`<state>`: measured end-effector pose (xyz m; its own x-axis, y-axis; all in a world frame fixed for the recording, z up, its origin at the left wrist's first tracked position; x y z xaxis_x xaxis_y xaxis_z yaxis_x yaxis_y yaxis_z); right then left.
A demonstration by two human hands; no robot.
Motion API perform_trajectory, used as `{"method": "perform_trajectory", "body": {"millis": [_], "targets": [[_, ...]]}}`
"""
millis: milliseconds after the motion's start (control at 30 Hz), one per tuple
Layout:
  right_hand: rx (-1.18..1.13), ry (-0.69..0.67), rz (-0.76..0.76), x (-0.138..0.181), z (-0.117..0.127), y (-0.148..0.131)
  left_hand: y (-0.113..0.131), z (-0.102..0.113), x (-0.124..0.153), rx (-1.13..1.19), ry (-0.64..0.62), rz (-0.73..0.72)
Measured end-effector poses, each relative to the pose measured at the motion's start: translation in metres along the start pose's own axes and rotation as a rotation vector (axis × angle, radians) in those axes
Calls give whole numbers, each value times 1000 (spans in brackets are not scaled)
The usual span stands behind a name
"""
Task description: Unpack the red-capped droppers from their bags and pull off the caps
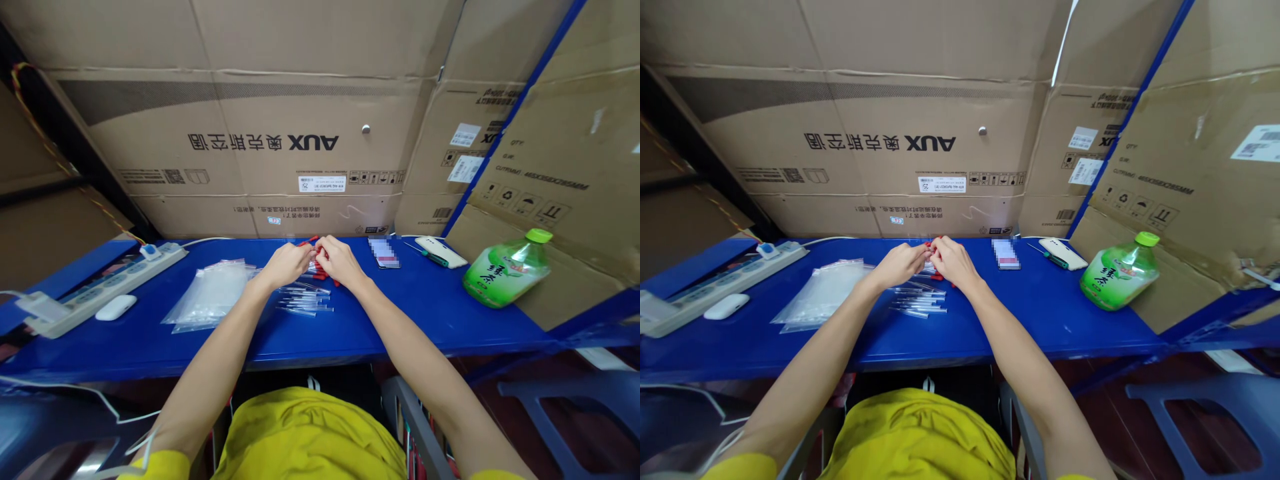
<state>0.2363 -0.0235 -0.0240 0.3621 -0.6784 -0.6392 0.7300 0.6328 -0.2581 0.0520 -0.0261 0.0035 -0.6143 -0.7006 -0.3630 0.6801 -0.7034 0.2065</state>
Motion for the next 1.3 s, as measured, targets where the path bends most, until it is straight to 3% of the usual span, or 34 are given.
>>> {"method": "perform_trajectory", "body": {"millis": [333,467,900,1300], "targets": [[55,-30,-17,2,7,-2,-6,4,1,209,-23,90],[100,-66,-41,2,7,1,-6,3,1,307,-55,64],[101,-151,0,2,7,1,-8,4,3,337,-138,17],[9,-86,65,0,5,4,1,8,3,390,-139,4]]}}
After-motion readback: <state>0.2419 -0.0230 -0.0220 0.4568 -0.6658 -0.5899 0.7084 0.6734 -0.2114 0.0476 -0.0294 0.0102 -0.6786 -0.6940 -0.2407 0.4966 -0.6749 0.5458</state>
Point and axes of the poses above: each hand's wrist, its own x-axis away from the middle knuckle, its own z-axis out of the back of the hand, y = z × x, the point moved 1 cm from there along -x, towards the middle knuckle, and after that the axes turned 2 degrees about x, right-handed, at the moved point
